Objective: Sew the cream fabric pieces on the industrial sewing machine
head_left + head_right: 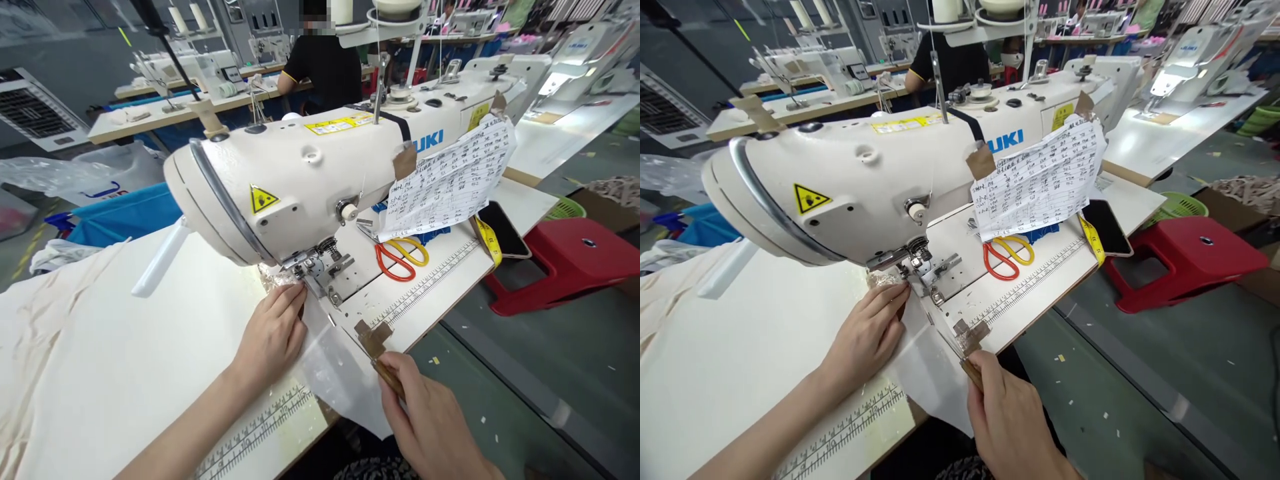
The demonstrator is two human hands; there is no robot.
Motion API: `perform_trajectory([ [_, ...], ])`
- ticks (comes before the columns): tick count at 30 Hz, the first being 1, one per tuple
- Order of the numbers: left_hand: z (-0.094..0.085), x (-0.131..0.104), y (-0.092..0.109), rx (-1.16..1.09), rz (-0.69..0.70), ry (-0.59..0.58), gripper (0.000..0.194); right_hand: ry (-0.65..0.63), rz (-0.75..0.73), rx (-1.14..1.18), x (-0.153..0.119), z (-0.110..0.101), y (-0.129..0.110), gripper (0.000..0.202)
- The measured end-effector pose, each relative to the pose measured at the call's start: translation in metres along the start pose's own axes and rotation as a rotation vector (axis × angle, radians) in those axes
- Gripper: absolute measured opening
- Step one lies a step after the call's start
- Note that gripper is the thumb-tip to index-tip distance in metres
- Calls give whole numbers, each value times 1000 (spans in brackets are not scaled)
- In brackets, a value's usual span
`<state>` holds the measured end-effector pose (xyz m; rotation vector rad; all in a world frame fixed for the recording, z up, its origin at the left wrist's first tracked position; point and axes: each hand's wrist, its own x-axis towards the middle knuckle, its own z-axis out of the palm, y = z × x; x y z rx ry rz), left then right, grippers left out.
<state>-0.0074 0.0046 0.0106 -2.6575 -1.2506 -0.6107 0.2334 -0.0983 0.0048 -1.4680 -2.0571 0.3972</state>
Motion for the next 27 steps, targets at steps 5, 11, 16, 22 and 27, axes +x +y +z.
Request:
perform_trajectory([
  [5,1,-3,-2,10,3,-7,40,-61,-140,-22,4,-6,-2,34],
  [11,8,-5,2,48,-47,-19,47,-194,-213,-150,10,-11,-4,41],
  [16,7,-3,7,88,-81,-48,46,-169,-183,-162,17,-11,-6,37],
  [22,5,-1,8,117,-98,-49,44,-195,-177,-185,28,-10,-9,38],
  [27,3,-5,13,153,-64,-84,50,-165,-205,-215,37,-8,-11,35],
])
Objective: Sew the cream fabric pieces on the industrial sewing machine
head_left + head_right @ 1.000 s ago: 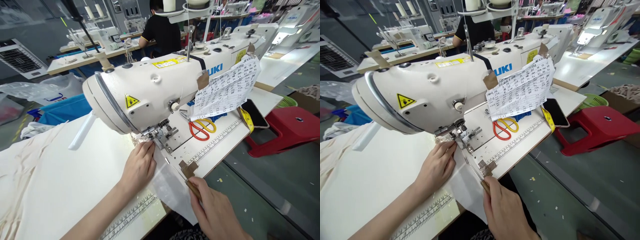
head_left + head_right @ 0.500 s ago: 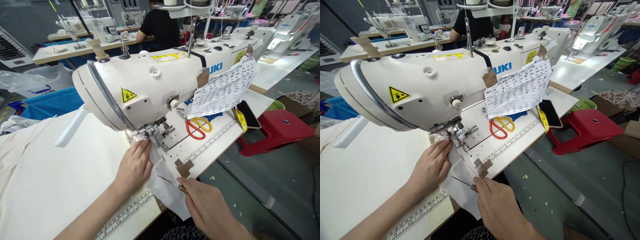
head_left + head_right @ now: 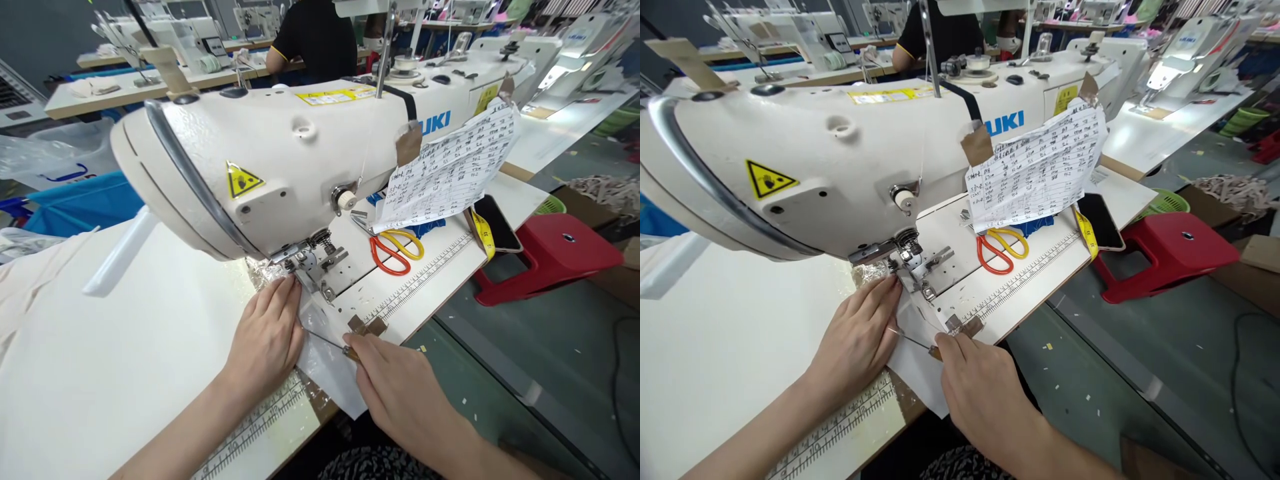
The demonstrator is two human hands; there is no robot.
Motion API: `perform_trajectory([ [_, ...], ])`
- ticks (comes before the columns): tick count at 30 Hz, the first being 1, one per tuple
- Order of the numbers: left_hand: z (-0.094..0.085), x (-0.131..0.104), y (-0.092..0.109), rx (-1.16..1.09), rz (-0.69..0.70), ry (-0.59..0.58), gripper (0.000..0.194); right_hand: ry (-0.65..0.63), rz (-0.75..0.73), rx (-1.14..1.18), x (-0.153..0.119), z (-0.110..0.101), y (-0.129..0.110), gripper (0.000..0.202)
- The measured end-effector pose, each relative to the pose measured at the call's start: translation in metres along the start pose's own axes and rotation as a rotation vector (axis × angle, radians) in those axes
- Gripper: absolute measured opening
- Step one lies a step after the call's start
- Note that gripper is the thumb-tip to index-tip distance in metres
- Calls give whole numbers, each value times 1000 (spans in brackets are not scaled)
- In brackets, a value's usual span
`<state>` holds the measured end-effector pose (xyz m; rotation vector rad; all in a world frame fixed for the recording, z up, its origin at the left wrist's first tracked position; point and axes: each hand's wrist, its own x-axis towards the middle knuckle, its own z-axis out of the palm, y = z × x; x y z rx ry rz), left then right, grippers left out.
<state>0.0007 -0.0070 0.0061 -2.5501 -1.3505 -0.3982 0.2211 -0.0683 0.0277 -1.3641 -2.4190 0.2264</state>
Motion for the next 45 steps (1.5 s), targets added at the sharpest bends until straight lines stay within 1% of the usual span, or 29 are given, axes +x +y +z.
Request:
perform_trajectory([
  [4,-3,-3,3,51,39,-3,51,33,-39,-43,7,0,-2,36],
  [6,-5,-3,5,57,48,-11,51,27,-46,-72,10,1,-3,37],
  [11,-11,-2,9,64,57,-34,49,-76,-35,-106,15,2,-7,36],
  [15,-13,-1,10,41,51,-27,47,-105,7,-56,21,3,-8,35],
  [19,-12,-1,5,20,50,-7,45,-109,22,-21,28,5,-9,34],
  [22,-9,0,0,10,44,9,43,-137,38,-14,34,7,-11,32],
  [25,-6,2,-4,14,-6,21,40,-171,68,-13,42,9,-14,31],
  [28,-4,4,-7,20,-58,30,38,-174,94,-5,50,12,-17,30],
  [31,-3,6,-12,24,-49,40,37,-161,116,26,55,16,-20,31],
  [34,-4,6,-19,63,-18,48,37,-159,113,97,55,17,-21,34],
  [38,-8,7,-24,124,11,59,37,-125,138,308,46,16,-20,36],
  [40,-11,6,-20,116,15,64,35,-103,162,370,41,14,-19,38],
  [43,-13,4,-8,40,22,34,32,-92,158,348,36,13,-19,38],
  [45,-14,3,0,4,30,12,36,-86,148,328,32,12,-18,38],
])
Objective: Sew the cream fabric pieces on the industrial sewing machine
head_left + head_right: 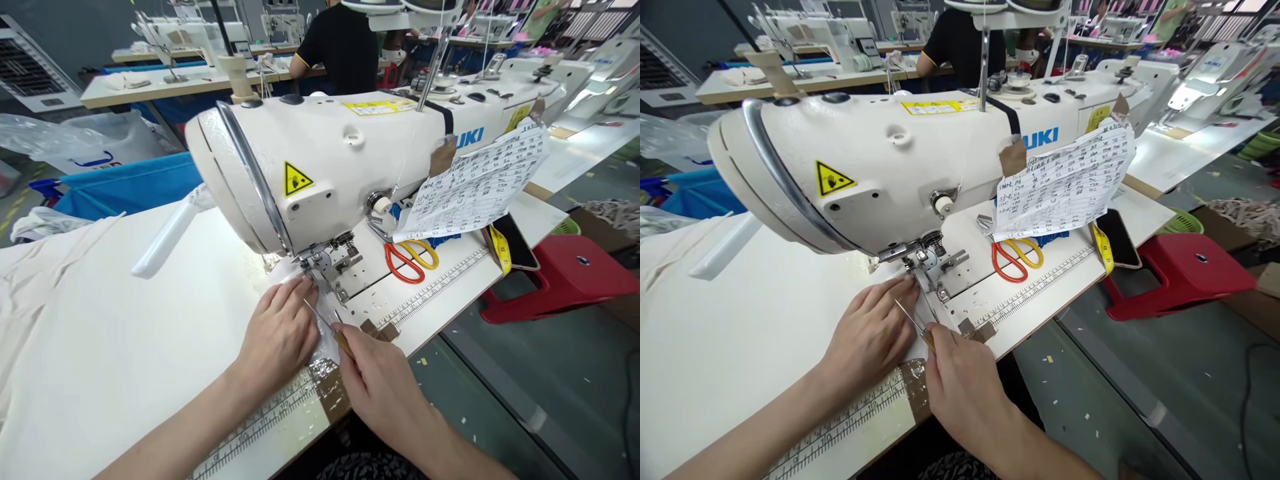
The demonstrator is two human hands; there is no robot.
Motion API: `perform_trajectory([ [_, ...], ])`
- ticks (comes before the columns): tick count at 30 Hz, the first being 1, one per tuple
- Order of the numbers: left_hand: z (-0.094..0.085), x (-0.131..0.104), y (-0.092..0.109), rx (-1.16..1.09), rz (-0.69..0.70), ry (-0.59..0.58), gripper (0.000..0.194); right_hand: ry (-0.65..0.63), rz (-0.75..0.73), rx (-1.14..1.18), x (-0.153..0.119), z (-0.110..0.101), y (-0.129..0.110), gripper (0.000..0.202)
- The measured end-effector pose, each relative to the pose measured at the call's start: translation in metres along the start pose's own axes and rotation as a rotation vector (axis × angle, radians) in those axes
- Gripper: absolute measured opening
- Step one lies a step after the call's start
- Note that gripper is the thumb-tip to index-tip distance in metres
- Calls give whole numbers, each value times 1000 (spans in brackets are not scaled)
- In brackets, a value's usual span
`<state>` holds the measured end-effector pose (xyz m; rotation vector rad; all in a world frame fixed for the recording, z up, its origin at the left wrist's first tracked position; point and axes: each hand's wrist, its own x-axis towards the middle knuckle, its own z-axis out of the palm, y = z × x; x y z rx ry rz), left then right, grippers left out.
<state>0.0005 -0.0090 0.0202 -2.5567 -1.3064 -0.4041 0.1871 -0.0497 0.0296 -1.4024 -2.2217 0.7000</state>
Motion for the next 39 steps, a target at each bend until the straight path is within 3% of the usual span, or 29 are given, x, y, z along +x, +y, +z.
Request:
perform_trajectory([
  [5,2,-1,7,5,-13,-4,42,-12,-7,10,-14,-5,6,37],
  [14,4,-2,4,23,-35,-35,43,83,52,97,-41,-17,28,32],
  [21,4,-4,7,27,-18,-35,43,113,104,124,-39,-21,38,30],
  [39,5,-8,9,-23,-16,-79,48,175,110,223,-43,-22,35,29],
])
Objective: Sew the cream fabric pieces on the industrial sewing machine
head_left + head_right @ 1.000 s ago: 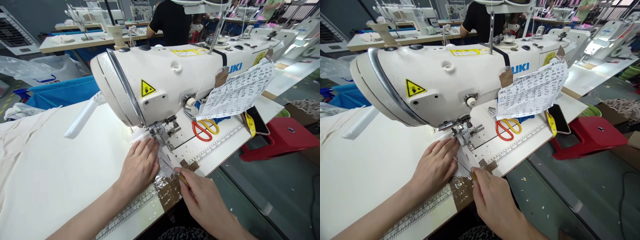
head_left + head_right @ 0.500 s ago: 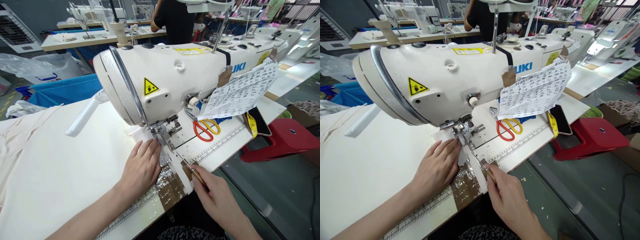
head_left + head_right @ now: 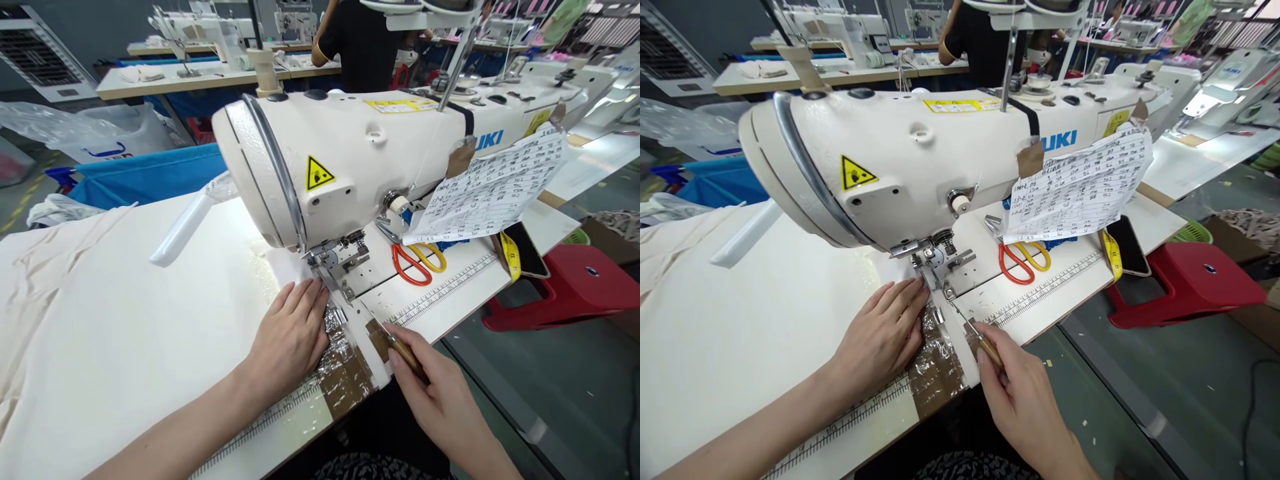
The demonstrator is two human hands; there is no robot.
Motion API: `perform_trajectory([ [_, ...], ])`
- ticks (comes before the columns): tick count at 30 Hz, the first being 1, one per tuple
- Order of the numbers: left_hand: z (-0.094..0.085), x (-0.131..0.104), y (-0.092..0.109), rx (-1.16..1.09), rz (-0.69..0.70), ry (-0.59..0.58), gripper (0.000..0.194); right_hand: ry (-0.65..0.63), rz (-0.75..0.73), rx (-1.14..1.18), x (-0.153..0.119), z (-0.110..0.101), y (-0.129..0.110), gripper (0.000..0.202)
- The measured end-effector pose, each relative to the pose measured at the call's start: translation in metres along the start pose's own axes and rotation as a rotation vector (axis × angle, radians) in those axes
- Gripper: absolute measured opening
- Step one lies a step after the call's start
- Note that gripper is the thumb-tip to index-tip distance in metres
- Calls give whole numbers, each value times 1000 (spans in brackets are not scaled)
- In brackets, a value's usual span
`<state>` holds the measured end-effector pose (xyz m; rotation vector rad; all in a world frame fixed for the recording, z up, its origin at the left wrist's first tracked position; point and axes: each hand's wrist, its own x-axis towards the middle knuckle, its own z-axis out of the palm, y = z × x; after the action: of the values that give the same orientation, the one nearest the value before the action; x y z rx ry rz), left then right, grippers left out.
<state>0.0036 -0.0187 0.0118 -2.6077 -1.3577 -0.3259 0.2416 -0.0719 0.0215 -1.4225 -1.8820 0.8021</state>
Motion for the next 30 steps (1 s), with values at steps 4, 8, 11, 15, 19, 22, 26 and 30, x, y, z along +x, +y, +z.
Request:
perform_trajectory([
  [4,1,1,-1,-3,-15,7,47,-13,-25,80,2,4,-6,34],
  [8,2,2,-4,11,-10,28,47,1,-111,90,8,12,-10,30],
  [11,3,4,-7,0,-33,18,47,-23,-219,92,16,21,-12,26],
  [15,4,6,-13,-50,-65,9,45,-11,-368,-44,32,34,-17,20],
  [19,5,9,-18,-111,-104,16,42,26,-452,-308,46,47,-22,22],
  [22,6,10,-19,-135,-102,32,40,41,-442,-404,53,54,-26,26],
  [26,5,9,-20,-133,-74,51,38,36,-429,-493,57,57,-28,26],
  [30,5,9,-20,-119,-69,60,39,25,-416,-568,56,60,-28,24],
])
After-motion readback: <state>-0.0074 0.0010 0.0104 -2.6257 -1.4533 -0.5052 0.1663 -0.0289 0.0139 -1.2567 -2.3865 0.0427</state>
